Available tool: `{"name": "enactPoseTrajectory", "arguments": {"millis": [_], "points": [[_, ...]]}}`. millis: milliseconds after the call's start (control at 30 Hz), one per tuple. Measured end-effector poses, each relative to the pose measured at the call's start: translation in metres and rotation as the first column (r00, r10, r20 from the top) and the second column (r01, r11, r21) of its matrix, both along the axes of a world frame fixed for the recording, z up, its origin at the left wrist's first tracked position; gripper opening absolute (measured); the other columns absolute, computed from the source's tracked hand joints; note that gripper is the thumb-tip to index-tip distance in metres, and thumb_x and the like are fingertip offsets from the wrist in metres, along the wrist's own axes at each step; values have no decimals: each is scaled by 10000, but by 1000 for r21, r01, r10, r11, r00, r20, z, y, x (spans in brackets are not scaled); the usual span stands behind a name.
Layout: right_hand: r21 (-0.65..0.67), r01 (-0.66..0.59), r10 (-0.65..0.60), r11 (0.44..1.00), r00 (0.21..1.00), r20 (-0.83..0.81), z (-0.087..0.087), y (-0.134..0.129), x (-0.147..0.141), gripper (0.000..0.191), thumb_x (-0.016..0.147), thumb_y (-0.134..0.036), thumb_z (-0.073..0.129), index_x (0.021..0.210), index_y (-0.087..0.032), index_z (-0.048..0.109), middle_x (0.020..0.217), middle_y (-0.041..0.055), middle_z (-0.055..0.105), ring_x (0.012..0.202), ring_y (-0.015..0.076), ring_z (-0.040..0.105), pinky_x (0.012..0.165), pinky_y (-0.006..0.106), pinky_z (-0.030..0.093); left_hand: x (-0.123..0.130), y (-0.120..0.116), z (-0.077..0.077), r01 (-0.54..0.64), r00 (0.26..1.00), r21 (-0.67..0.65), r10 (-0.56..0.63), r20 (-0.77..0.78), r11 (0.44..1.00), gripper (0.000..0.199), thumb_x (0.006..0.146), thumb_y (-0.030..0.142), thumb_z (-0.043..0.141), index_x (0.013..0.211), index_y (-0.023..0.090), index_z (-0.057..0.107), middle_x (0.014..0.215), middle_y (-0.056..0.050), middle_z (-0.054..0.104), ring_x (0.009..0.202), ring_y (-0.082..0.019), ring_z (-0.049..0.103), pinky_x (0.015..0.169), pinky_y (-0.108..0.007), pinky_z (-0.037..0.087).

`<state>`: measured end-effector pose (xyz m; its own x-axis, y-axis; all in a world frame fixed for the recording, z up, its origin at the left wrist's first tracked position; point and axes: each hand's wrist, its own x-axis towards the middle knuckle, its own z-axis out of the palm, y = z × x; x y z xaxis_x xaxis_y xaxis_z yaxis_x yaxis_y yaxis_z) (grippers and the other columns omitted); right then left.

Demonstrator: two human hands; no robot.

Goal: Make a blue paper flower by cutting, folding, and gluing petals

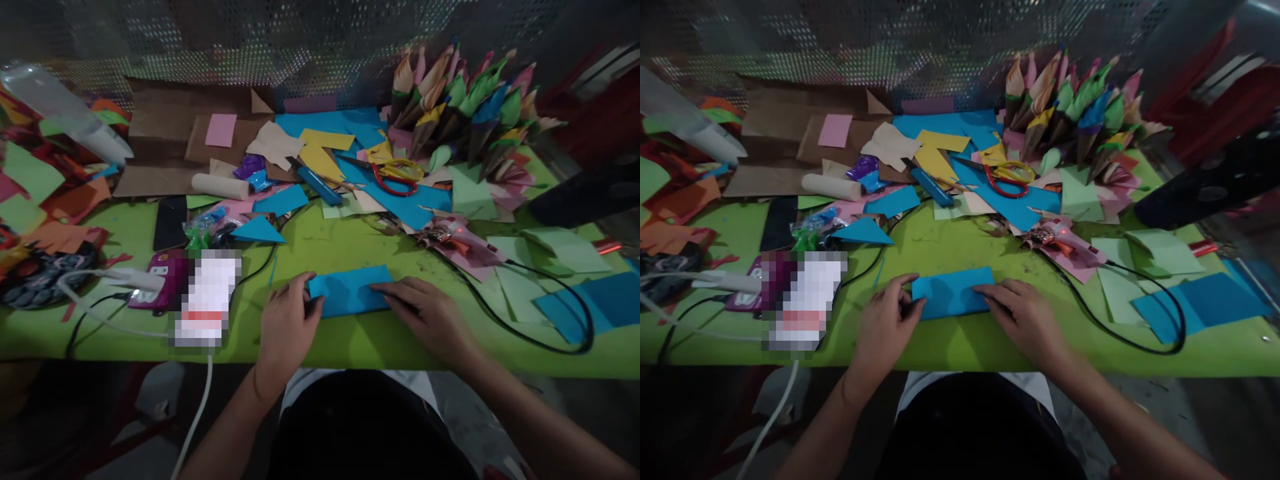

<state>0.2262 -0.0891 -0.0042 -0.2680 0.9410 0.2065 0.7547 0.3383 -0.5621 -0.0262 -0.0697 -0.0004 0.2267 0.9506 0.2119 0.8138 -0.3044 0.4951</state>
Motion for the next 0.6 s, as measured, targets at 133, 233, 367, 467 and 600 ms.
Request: {"name": "enactPoseTrajectory", "arguments": {"millis": [133,233,367,467,600], "points": [[-19,7,-7,1000,1000,8,1,0,0,315,1019,-292,462,1157,-266,744,850,51,724,785,194,689,697,317,547,0,1,1,15,1000,17,-15,1,1000,279,921,206,620,1197,197,583,714,16,657,695,-172,662,656,-315,502],[-31,8,-8,999,1000,5,1,0,-1,319,1019,-291,458,1161,-271,743,866,57,734,794,199,694,706,328,554,0,2,3,19,1000,7,-19,-9,1000,260,925,206,612,1185,201,591,698,20,652,674,-170,656,639,-313,487],[-8,11,-11,1000,1000,0,2,0,-2,316,1023,-294,460,1161,-271,744,836,52,728,769,195,695,695,318,550,2,3,5,16,999,-15,-16,-31,1000,232,921,189,607,1152,205,605,683,26,649,653,-170,650,633,-316,475],[3,7,-7,1000,1000,9,1,0,-2,315,1024,-288,464,1163,-267,746,830,50,725,771,196,697,696,311,549,3,3,6,10,999,-20,-11,-46,1000,221,916,179,608,1135,205,612,688,23,655,667,-178,656,644,-321,474],[8,16,-16,1000,999,29,0,1,-1,320,1029,-304,459,1157,-260,750,833,53,727,768,196,698,699,312,550,2,2,5,19,998,1,-19,-57,1000,213,914,183,617,1126,203,616,700,17,667,675,-185,659,646,-325,471]]}}
